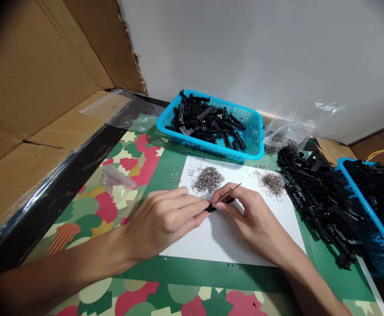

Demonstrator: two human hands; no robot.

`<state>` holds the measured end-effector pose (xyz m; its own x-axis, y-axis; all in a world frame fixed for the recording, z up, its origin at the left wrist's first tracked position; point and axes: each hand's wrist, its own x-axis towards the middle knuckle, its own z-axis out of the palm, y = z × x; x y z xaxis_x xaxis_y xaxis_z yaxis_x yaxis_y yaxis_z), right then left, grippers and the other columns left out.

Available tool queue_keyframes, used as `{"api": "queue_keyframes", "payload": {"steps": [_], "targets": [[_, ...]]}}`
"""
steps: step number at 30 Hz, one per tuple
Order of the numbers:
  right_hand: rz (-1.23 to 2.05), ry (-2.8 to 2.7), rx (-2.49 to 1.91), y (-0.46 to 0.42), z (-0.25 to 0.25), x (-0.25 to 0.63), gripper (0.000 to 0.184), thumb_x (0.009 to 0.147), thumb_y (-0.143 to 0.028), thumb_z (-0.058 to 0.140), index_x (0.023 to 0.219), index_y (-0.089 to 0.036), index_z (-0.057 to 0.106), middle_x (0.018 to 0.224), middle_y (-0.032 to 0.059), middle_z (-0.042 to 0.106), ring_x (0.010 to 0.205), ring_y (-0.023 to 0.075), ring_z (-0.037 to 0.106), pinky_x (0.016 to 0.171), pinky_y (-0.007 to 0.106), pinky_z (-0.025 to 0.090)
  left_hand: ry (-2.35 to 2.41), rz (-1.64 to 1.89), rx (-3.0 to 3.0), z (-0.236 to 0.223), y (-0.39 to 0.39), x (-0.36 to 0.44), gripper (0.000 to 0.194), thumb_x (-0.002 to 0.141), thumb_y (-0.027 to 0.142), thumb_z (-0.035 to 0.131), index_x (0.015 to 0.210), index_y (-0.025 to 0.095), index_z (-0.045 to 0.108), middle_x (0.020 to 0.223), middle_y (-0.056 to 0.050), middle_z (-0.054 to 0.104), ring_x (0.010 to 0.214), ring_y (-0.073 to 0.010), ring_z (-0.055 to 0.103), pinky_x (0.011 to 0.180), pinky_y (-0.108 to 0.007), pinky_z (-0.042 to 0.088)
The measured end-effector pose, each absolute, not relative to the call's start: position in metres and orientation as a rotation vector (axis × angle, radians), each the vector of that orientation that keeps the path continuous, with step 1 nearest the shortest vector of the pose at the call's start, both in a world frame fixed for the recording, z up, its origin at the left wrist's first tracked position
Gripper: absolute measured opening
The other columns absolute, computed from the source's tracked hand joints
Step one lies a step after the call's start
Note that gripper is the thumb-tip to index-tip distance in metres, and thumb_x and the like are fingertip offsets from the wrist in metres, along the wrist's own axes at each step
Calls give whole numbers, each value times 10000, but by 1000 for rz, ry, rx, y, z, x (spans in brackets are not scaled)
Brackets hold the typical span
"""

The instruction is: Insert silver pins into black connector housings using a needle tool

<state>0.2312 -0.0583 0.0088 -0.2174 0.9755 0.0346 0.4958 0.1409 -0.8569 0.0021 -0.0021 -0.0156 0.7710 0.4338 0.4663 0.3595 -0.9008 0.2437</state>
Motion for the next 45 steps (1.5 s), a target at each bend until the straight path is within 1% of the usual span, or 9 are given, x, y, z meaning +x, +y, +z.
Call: {"api": "queue_keyframes", "payload": {"steps": [6, 11, 16, 19, 22, 26, 30, 38, 45], "targets": [[933, -1832, -1468, -58, 14, 228, 151, 1088, -269, 605, 997, -233, 720, 978, 24, 776, 886, 181, 711, 815, 283, 561, 610, 818, 2826, -17, -3, 3, 204, 1050, 171, 648, 873, 168, 750, 732, 14, 694, 672, -216, 603, 584, -364, 399], [862, -1863, -1528, -58, 18, 226, 136, 1038, -184, 629, 963, -234, 730, 944, 15, 798, 845, 176, 743, 779, 271, 578, 616, 805, 2830, -16, -4, 4, 228, 1063, 168, 621, 884, 167, 763, 747, 9, 720, 665, -205, 625, 588, -343, 397], [809, -1900, -1597, -60, 18, 222, 139, 1003, -139, 629, 960, -219, 734, 934, 42, 822, 833, 206, 783, 743, 295, 604, 633, 822, 2845, -14, -6, 5, 219, 1049, 159, 635, 883, 164, 778, 727, 11, 718, 673, -207, 623, 567, -351, 391], [735, -1898, -1625, -61, 17, 219, 167, 981, -104, 621, 973, -214, 746, 951, 50, 824, 847, 216, 794, 765, 316, 616, 657, 814, 2834, -13, -6, 6, 213, 1044, 173, 660, 865, 166, 775, 703, 16, 705, 695, -204, 627, 559, -357, 398], [747, -1892, -1610, -60, 17, 221, 160, 980, -120, 635, 970, -221, 759, 960, 54, 830, 864, 228, 796, 774, 328, 627, 670, 789, 2818, -13, -6, 6, 198, 1060, 201, 653, 915, 169, 784, 734, 17, 730, 716, -194, 640, 569, -349, 420], [771, -1846, -1572, -59, 19, 229, 112, 1005, -227, 686, 935, -234, 774, 927, 47, 824, 803, 220, 765, 755, 331, 624, 639, 787, 2831, -14, -6, 5, 174, 1064, 202, 640, 1003, 164, 799, 785, 8, 758, 717, -193, 646, 577, -347, 441], [841, -1840, -1555, -58, 18, 233, 154, 1031, -299, 687, 923, -232, 773, 947, 60, 827, 832, 233, 766, 750, 336, 611, 637, 781, 2881, -13, -7, 5, 211, 1071, 177, 613, 959, 174, 792, 779, 2, 751, 731, -192, 651, 572, -340, 437], [740, -1922, -1602, -62, 22, 227, 128, 1014, -247, 695, 902, -243, 758, 889, 31, 828, 746, 209, 760, 688, 310, 594, 630, 801, 2891, -13, -8, 7, 279, 1093, 187, 586, 890, 169, 777, 741, -2, 729, 715, -198, 652, 540, -344, 440], [675, -1947, -1605, -64, 23, 223, 108, 983, -206, 698, 922, -255, 774, 865, 32, 838, 717, 227, 780, 692, 342, 627, 644, 757, 2861, -13, -9, 7, 247, 1076, 137, 582, 963, 165, 799, 740, -10, 741, 735, -194, 655, 549, -316, 460]]}}
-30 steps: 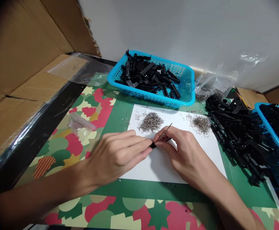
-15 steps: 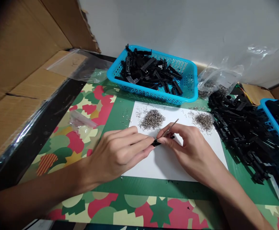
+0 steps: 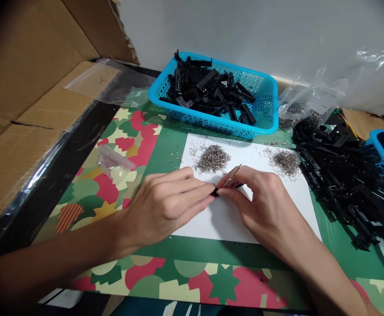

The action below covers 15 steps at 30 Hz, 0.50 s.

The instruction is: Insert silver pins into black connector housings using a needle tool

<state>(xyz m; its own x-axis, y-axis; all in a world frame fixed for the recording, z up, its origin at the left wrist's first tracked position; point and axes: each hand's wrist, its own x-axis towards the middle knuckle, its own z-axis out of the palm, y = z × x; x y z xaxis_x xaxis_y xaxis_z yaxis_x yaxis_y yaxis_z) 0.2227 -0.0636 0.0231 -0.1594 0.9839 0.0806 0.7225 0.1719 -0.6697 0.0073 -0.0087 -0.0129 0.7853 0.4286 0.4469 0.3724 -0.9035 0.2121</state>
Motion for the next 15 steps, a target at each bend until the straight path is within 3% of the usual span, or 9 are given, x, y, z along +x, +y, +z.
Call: {"api": "queue_keyframes", "payload": {"steps": [6, 11, 13, 15], "targets": [[718, -1860, -1626, -66, 22, 218, 114, 972, -186, 699, 922, -240, 787, 891, 42, 839, 759, 225, 785, 727, 336, 624, 611, 766, 2790, -13, -6, 7, 183, 1074, 163, 619, 1020, 147, 793, 774, -15, 763, 745, -195, 662, 605, -315, 509], [835, -1630, -1502, -59, 22, 234, 110, 987, -302, 739, 920, -226, 782, 956, 63, 805, 874, 222, 748, 806, 341, 598, 560, 871, 2700, -15, -4, 7, 96, 1042, 162, 667, 1053, 129, 757, 876, -31, 789, 793, -201, 720, 670, -319, 566], [859, -1422, -1427, -55, 24, 250, 113, 932, -324, 802, 913, -218, 769, 959, 68, 766, 847, 214, 711, 752, 334, 596, 520, 930, 2643, -14, -6, 7, 93, 1017, 141, 681, 1095, 127, 731, 901, -27, 779, 826, -195, 738, 706, -313, 589], [940, -1213, -1334, -51, 25, 269, 119, 899, -303, 807, 862, -210, 742, 853, 45, 688, 712, 177, 637, 573, 288, 541, 494, 982, 2575, -12, -9, 7, 107, 988, 106, 689, 1091, 125, 711, 938, -35, 765, 833, -182, 735, 704, -298, 593]]}}
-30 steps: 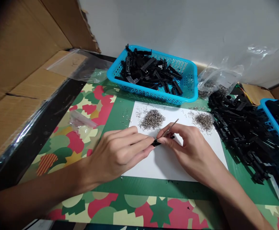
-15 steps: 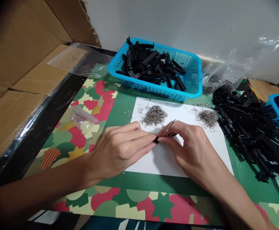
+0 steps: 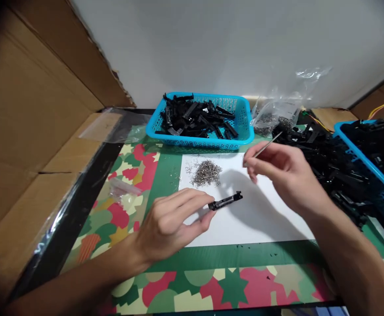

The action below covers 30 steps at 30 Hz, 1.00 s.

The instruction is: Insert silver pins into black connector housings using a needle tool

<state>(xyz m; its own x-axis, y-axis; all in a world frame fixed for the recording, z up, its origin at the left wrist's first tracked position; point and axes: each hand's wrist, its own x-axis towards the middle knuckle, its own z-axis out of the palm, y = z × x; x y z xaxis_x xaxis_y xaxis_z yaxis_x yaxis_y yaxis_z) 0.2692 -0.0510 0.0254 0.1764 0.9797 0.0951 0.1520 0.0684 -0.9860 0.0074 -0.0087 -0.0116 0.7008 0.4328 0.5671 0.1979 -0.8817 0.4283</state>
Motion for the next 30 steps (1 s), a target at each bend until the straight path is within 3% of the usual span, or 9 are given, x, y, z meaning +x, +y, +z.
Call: {"api": "queue_keyframes", "payload": {"steps": [3, 7, 10, 15, 18, 23, 26, 30], "targets": [[1143, -949, -1298, -47, 25, 294, 90, 907, -260, 693, 832, -212, 678, 698, -14, 541, 500, 118, 454, 366, 228, 312, 476, 972, 2447, -8, -12, 8, 189, 970, 69, 671, 1152, 119, 678, 984, -47, 727, 829, -159, 705, 652, -259, 564], [1188, -926, -1480, -42, 16, 302, 87, 874, -261, 629, 808, -205, 621, 590, -72, 392, 423, 82, 251, 381, 224, 149, 509, 890, 2275, -6, -12, 7, 285, 1021, 68, 602, 1290, 151, 643, 1049, -40, 673, 772, -114, 626, 634, -234, 515], [902, -1206, -1749, -37, 5, 295, 199, 917, -364, 626, 827, -190, 655, 555, -68, 399, 443, 101, 295, 429, 246, 202, 565, 824, 2201, -6, -10, 5, 254, 1057, 119, 581, 1288, 210, 634, 1068, -22, 639, 756, -108, 574, 646, -235, 493], [275, -1483, -2093, -30, -12, 280, 225, 939, -355, 629, 903, -174, 758, 658, 33, 635, 598, 182, 529, 597, 300, 354, 688, 698, 2127, -10, -8, 1, 203, 1123, 202, 505, 1301, 273, 573, 1011, 9, 662, 730, -119, 556, 642, -250, 453], [222, -1473, -2209, -26, -17, 273, 231, 958, -316, 621, 993, -176, 802, 731, 68, 707, 652, 213, 584, 645, 318, 368, 674, 704, 2092, -13, -7, 0, 207, 1127, 182, 487, 1292, 287, 556, 1006, 27, 684, 679, -107, 531, 630, -249, 439], [191, -1451, -2292, -23, -16, 268, 203, 951, -294, 642, 975, -192, 816, 774, 82, 730, 683, 225, 595, 651, 321, 350, 586, 764, 2142, -9, -5, 2, 301, 1085, 53, 435, 1218, 265, 603, 1083, 6, 662, 780, -108, 562, 664, -243, 426], [290, -1447, -2235, -23, -13, 270, 173, 924, -292, 658, 927, -198, 804, 702, 39, 673, 635, 197, 545, 623, 310, 335, 593, 738, 2128, -5, -5, 3, 334, 1058, 24, 434, 1198, 253, 633, 1092, -2, 647, 773, -106, 551, 669, -242, 428], [499, -1476, -2071, -27, -8, 272, 177, 908, -313, 657, 824, -181, 739, 557, -37, 474, 543, 149, 399, 565, 304, 253, 629, 690, 2060, -4, -7, 3, 243, 1056, 87, 522, 1190, 255, 637, 1085, 8, 634, 736, -95, 544, 664, -236, 436]]}}
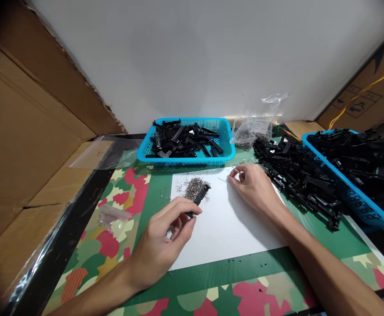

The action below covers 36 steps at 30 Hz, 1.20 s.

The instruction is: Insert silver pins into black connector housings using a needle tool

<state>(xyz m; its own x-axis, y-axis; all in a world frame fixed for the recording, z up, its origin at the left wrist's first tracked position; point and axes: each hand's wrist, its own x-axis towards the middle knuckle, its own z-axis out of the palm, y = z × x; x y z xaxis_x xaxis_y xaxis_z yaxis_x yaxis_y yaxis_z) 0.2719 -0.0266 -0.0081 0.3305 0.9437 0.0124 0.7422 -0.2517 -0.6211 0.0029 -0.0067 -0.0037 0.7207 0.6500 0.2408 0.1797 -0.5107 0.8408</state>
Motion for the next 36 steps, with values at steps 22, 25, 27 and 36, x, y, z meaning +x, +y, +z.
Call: {"api": "queue_keyframes", "payload": {"steps": [22, 25, 27, 36], "targets": [[659, -1808, -1171, -56, -3, 224, 140, 1024, -254, 720, 929, -160, 761, 626, -56, 568, 511, 77, 316, 497, 226, 273, 726, 556, 1696, 3, -1, 6, 266, 1121, 400, 579, 973, 217, 701, 908, 16, 550, 776, -130, 511, 672, -261, 361], [587, -1800, -1171, -57, -1, 225, 150, 1000, -261, 765, 888, -162, 767, 586, -75, 500, 494, 71, 286, 481, 230, 250, 715, 525, 1681, 6, -3, 5, 266, 1120, 403, 579, 975, 216, 701, 907, 15, 549, 773, -130, 510, 668, -256, 366], [595, -1787, -1199, -59, 0, 225, 170, 1007, -281, 752, 883, -167, 776, 592, -66, 502, 494, 74, 298, 483, 235, 254, 726, 552, 1697, 8, -3, 5, 256, 1117, 386, 579, 973, 215, 704, 906, 13, 549, 771, -132, 511, 665, -255, 370], [1003, -1445, -1392, -61, 5, 211, 224, 997, -395, 709, 960, -194, 800, 607, -78, 288, 542, 115, 262, 505, 276, 220, 800, 673, 1699, 4, -3, 7, 228, 1097, 350, 594, 941, 216, 692, 888, 17, 532, 744, -127, 523, 647, -242, 398]]}}
